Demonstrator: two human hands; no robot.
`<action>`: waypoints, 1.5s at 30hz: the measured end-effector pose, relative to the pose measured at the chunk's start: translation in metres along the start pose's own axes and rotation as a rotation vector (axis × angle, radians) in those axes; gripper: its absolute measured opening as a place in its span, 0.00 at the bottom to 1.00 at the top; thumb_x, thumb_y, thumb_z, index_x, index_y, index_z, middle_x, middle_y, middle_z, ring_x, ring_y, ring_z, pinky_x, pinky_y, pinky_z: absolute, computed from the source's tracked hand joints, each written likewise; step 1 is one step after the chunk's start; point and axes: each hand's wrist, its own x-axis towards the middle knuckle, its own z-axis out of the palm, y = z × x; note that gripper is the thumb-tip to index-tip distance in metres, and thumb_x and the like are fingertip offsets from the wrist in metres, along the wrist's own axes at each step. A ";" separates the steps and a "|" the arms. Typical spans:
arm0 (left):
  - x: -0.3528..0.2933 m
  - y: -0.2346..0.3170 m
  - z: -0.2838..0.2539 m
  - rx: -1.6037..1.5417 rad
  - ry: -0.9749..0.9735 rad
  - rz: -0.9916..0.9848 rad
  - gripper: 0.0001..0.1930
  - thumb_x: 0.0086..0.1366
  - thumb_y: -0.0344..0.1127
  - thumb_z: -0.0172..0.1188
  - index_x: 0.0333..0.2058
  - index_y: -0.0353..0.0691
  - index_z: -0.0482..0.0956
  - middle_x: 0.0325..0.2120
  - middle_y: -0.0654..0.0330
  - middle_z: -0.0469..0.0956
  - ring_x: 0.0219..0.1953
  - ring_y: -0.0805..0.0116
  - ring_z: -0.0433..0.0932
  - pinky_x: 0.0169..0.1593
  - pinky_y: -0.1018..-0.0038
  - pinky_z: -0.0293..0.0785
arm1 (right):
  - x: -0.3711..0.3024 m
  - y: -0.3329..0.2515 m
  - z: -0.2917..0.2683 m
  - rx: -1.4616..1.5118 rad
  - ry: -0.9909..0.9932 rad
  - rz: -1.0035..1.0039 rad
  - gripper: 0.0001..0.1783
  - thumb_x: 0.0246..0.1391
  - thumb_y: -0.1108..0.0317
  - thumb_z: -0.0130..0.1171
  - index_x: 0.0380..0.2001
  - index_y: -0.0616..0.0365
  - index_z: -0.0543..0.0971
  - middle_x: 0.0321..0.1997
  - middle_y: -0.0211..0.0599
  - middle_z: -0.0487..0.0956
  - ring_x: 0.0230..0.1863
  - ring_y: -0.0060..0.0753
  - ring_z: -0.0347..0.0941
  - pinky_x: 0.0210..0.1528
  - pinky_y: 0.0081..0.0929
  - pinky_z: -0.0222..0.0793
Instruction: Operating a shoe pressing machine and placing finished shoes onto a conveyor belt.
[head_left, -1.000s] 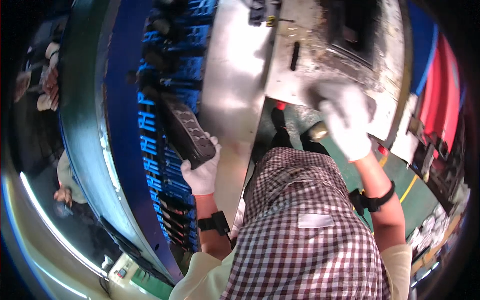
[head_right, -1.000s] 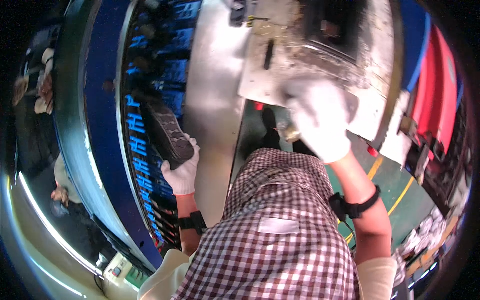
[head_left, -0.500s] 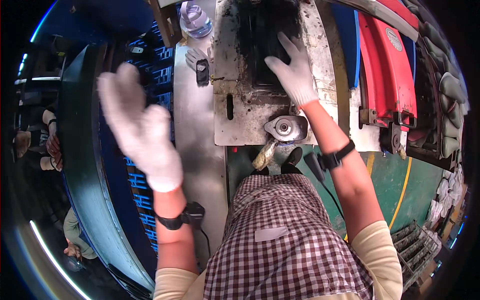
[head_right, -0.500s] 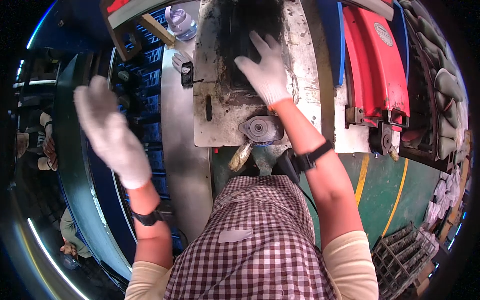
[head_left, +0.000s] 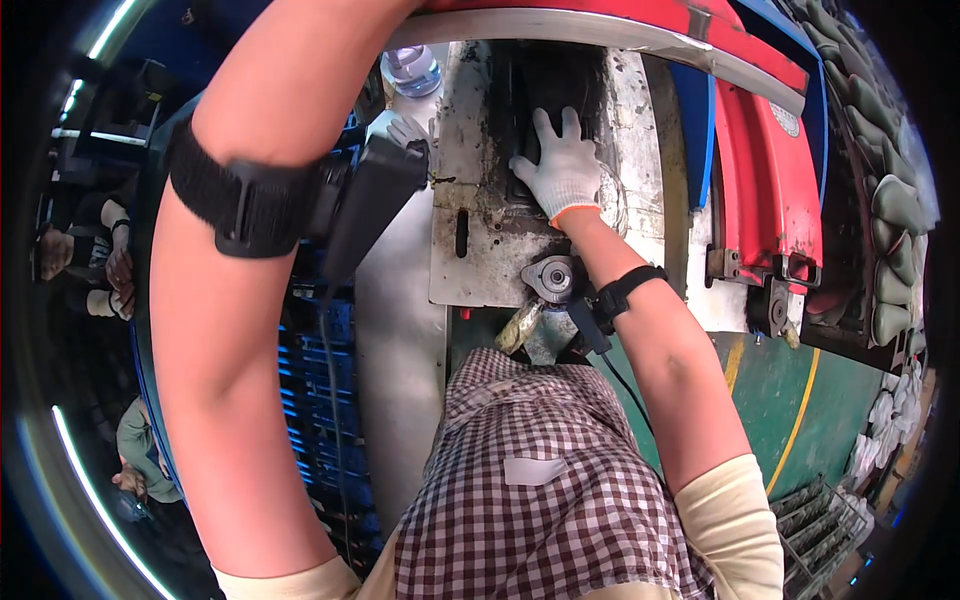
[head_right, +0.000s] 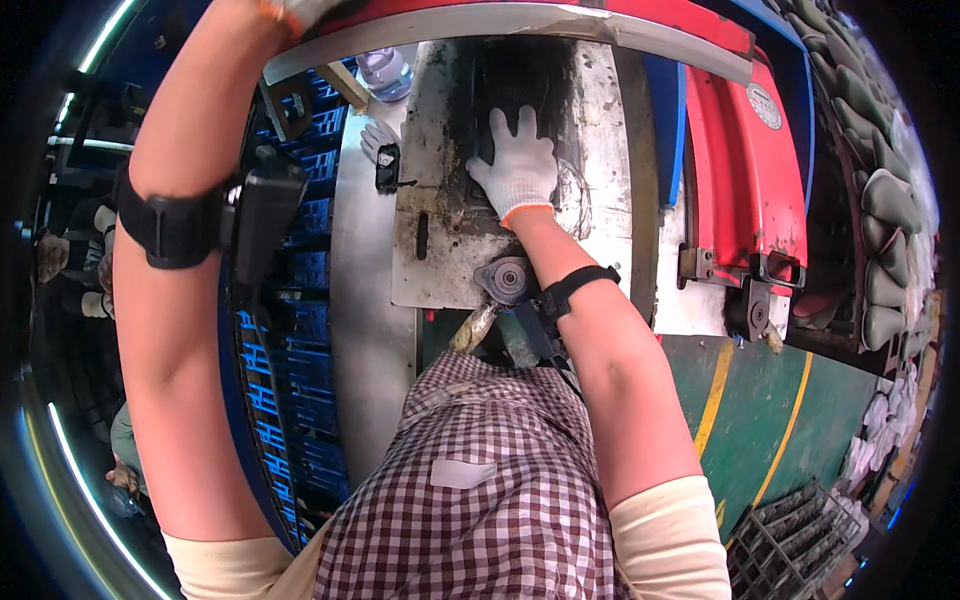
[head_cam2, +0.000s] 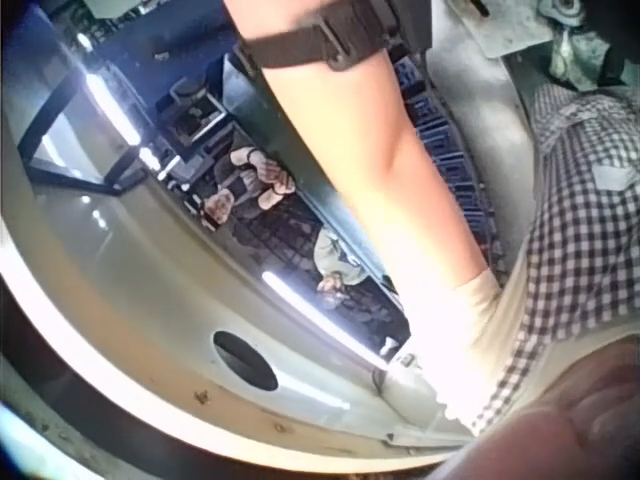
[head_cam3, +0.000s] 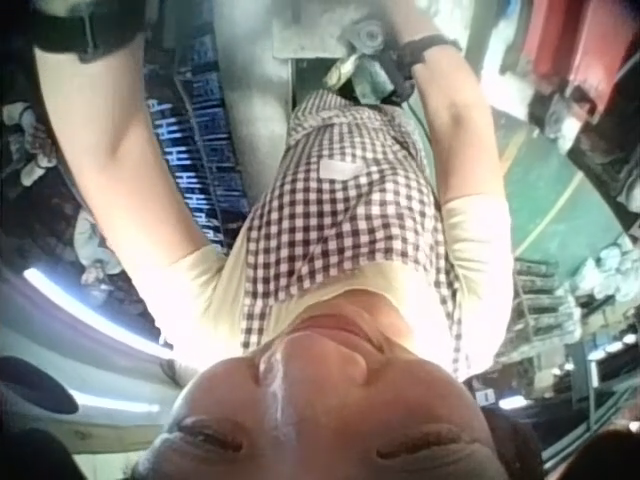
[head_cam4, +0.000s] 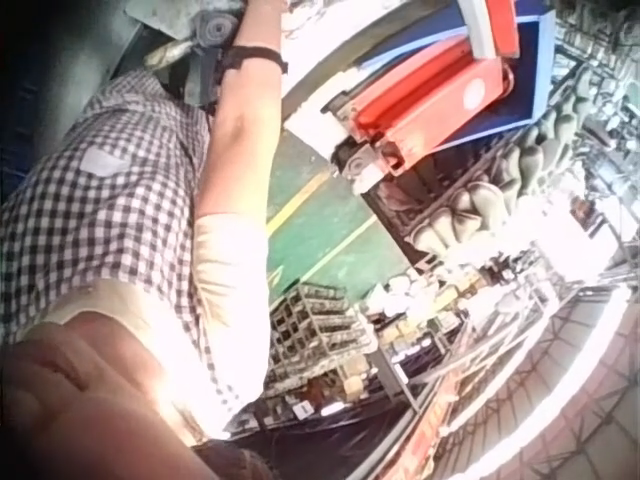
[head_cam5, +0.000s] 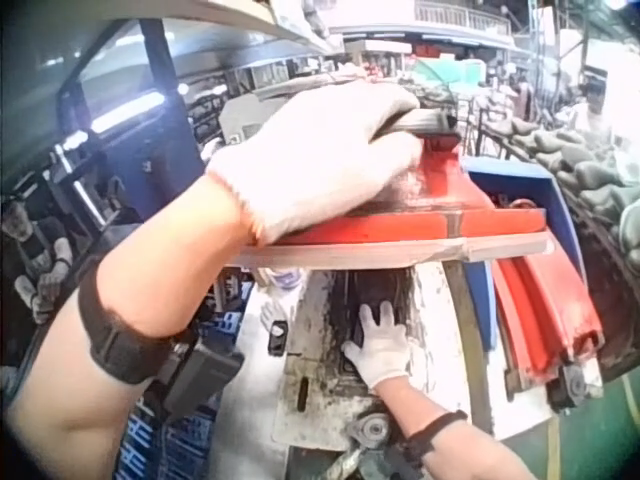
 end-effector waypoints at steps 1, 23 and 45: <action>0.004 0.002 -0.008 0.014 -0.004 -0.001 0.23 0.69 0.47 0.54 0.51 0.35 0.81 0.52 0.42 0.81 0.55 0.48 0.80 0.60 0.61 0.74 | -0.003 0.002 0.000 0.009 0.003 -0.011 0.45 0.51 0.45 0.70 0.71 0.39 0.69 0.76 0.49 0.62 0.59 0.64 0.75 0.59 0.50 0.78; -0.176 0.121 0.150 -0.175 -0.721 -0.484 0.20 0.67 0.58 0.58 0.38 0.47 0.84 0.27 0.50 0.84 0.32 0.49 0.85 0.37 0.51 0.80 | -0.180 0.095 0.019 1.435 -1.407 0.189 0.40 0.69 0.49 0.61 0.75 0.60 0.62 0.68 0.43 0.73 0.64 0.36 0.72 0.66 0.39 0.70; -0.188 0.144 0.168 -0.311 -0.194 -0.709 0.13 0.66 0.51 0.66 0.34 0.48 0.84 0.27 0.57 0.85 0.30 0.56 0.86 0.35 0.62 0.81 | -0.205 0.301 -0.082 0.903 -0.155 0.323 0.09 0.67 0.66 0.63 0.46 0.58 0.82 0.34 0.28 0.81 0.33 0.21 0.74 0.41 0.21 0.73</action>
